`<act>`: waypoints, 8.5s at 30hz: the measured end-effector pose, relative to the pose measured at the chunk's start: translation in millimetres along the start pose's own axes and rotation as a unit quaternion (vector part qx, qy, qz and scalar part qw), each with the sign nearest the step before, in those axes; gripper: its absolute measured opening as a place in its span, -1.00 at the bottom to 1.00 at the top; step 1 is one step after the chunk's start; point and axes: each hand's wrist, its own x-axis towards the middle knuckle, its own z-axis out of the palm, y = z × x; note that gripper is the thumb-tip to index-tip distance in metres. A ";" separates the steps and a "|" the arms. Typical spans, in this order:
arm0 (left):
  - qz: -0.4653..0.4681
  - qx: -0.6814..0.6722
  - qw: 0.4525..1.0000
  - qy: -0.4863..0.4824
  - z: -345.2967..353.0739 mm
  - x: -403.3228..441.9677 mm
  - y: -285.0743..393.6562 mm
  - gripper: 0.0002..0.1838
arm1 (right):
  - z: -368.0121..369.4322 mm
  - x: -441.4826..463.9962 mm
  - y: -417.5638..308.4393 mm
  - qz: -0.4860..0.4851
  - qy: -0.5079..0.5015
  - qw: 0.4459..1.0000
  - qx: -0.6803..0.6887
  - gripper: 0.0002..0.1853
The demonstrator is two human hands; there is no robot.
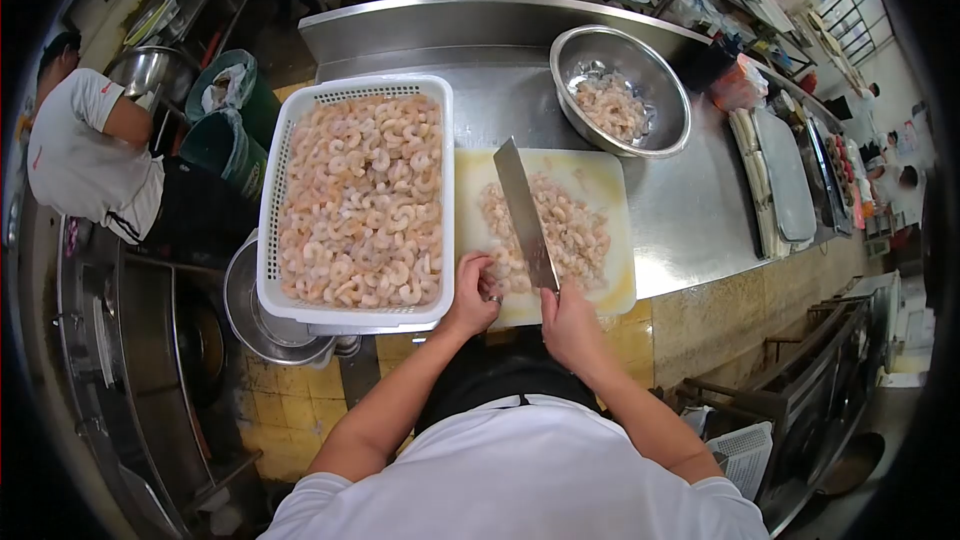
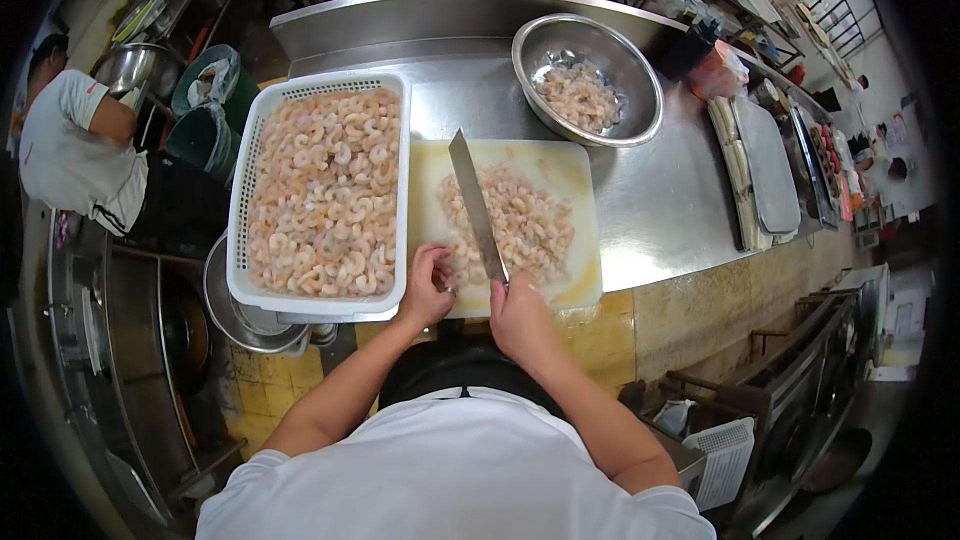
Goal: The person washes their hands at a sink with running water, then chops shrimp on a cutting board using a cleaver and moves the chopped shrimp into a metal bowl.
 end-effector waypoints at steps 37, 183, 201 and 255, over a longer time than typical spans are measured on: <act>-0.041 -0.102 0.993 0.040 4.1 -12.1 -34.3 -0.66 | 51.0 18.4 18.6 -0.072 0.014 0.997 0.013 -0.68; -0.117 -0.057 0.990 0.056 10.0 -9.9 -20.6 -0.63 | -13.3 70.8 68.1 0.002 0.047 0.998 -0.053 -0.64; -0.118 -0.075 0.988 0.065 12.4 -8.0 -20.0 -0.63 | -38.3 42.8 21.1 -0.025 0.025 0.999 -0.003 -0.67; -0.123 -0.076 0.988 0.056 10.3 -10.7 -24.4 -0.60 | -32.5 5.7 29.4 0.000 -0.023 0.998 -0.050 -0.69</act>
